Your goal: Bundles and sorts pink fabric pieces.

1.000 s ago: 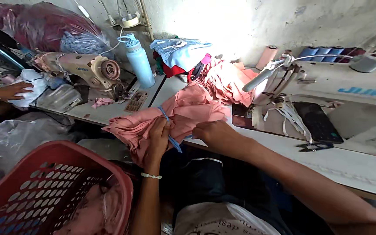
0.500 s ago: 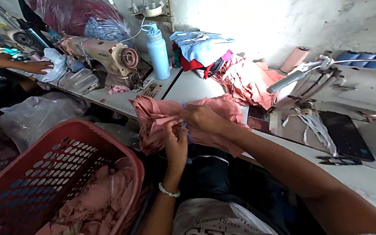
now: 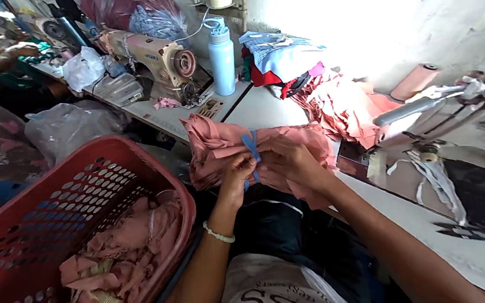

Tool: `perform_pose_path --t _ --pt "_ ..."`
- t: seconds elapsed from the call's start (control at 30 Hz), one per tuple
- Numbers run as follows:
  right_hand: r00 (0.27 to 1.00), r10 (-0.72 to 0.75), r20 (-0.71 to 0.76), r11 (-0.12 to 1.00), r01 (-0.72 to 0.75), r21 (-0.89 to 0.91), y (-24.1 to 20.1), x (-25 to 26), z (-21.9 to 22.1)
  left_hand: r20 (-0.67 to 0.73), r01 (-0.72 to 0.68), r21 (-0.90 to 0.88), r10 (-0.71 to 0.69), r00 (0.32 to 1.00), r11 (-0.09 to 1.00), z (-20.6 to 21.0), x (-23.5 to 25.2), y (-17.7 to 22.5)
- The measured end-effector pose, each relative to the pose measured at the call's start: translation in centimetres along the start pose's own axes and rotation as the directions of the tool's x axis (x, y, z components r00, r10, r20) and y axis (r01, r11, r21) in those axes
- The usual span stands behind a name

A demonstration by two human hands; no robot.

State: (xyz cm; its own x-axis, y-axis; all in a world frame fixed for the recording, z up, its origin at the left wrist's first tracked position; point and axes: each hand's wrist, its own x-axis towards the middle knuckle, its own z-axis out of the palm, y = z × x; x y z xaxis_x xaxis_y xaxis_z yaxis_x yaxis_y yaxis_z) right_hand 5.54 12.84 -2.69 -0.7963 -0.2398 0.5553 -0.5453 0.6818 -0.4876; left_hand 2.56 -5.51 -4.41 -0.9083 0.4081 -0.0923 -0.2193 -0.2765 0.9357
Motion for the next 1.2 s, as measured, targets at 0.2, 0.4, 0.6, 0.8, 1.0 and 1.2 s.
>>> perform_pose_path --t 0.2,0.4,0.6,0.8,1.0,1.2 --pt "0.966 -0.251 -0.054 0.942 0.231 -0.245 0.8 -0.4 1.7 0.044 -0.011 0.006 0.011 0.999 1.0 -0.6 0.3 -0.4" --pt "0.985 -0.169 0.037 0.967 0.173 -0.189 0.1 0.2 0.4 0.159 -0.226 0.115 0.206 0.965 0.967 -1.3 0.1 -0.6" --pt "0.95 -0.057 0.307 0.981 0.111 -0.161 0.8 2.1 -1.6 0.22 -0.493 0.619 0.468 0.856 0.611 -2.0 -0.8 -0.7" --pt "0.913 -0.058 0.404 0.927 0.199 -0.317 3.7 4.1 -3.6 0.246 -0.468 0.818 0.533 0.81 0.335 -1.7 -2.7 -0.4" --pt "0.935 0.254 0.247 0.925 -0.16 -0.345 5.1 4.1 -1.4 0.311 -0.465 0.821 0.423 0.851 0.333 -2.4 -4.0 -1.9" --pt "0.939 0.266 0.219 0.936 -0.198 -0.291 8.4 2.3 -1.8 0.416 -0.715 0.495 0.588 0.694 0.493 0.5 -1.8 -1.3"
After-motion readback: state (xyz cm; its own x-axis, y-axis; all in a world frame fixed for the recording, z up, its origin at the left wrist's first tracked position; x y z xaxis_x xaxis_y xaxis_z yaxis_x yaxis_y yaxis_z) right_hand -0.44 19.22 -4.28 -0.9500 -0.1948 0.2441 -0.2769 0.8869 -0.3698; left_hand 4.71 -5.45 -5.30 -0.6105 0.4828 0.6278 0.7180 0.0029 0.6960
